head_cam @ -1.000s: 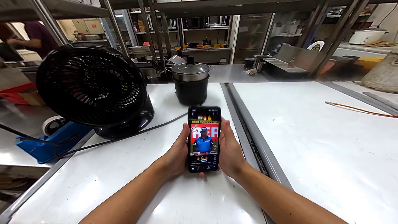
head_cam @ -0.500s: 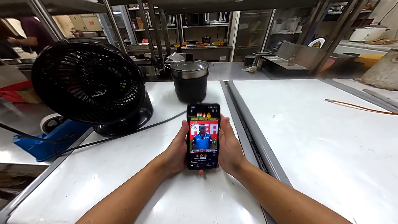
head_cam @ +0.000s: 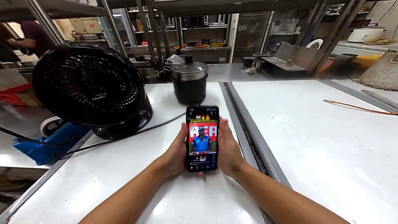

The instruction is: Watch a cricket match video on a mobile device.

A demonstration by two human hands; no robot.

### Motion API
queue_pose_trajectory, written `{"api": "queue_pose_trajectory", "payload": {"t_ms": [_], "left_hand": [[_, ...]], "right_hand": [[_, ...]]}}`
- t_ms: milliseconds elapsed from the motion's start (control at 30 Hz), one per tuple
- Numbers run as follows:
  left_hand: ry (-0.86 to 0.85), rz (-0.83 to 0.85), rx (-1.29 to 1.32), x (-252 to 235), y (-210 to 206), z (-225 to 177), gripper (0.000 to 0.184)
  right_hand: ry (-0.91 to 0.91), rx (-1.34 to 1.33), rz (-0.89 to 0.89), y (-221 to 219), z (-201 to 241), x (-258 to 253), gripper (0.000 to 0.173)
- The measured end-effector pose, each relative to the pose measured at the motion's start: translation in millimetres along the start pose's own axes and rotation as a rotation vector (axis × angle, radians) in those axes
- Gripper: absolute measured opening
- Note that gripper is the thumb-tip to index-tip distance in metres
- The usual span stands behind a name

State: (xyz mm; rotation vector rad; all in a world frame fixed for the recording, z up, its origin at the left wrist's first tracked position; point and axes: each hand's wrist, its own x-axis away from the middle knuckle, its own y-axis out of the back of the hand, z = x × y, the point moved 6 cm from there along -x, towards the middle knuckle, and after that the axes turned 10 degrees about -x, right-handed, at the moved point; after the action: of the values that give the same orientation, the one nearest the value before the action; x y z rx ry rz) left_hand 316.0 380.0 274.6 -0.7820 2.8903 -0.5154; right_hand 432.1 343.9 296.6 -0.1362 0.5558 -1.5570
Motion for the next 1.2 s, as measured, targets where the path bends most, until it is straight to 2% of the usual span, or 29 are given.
{"api": "queue_pose_trajectory", "payload": {"t_ms": [733, 1200], "left_hand": [[0.036, -0.044, -0.021, 0.0, 0.2, 0.2, 0.088], [0.018, -0.008, -0.049, 0.3, -0.7, -0.2, 0.089]], "right_hand": [[-0.006, 0.001, -0.022, 0.5, 0.6, 0.3, 0.067], [-0.016, -0.011, -0.004, -0.6, -0.2, 1.6, 0.067]]}}
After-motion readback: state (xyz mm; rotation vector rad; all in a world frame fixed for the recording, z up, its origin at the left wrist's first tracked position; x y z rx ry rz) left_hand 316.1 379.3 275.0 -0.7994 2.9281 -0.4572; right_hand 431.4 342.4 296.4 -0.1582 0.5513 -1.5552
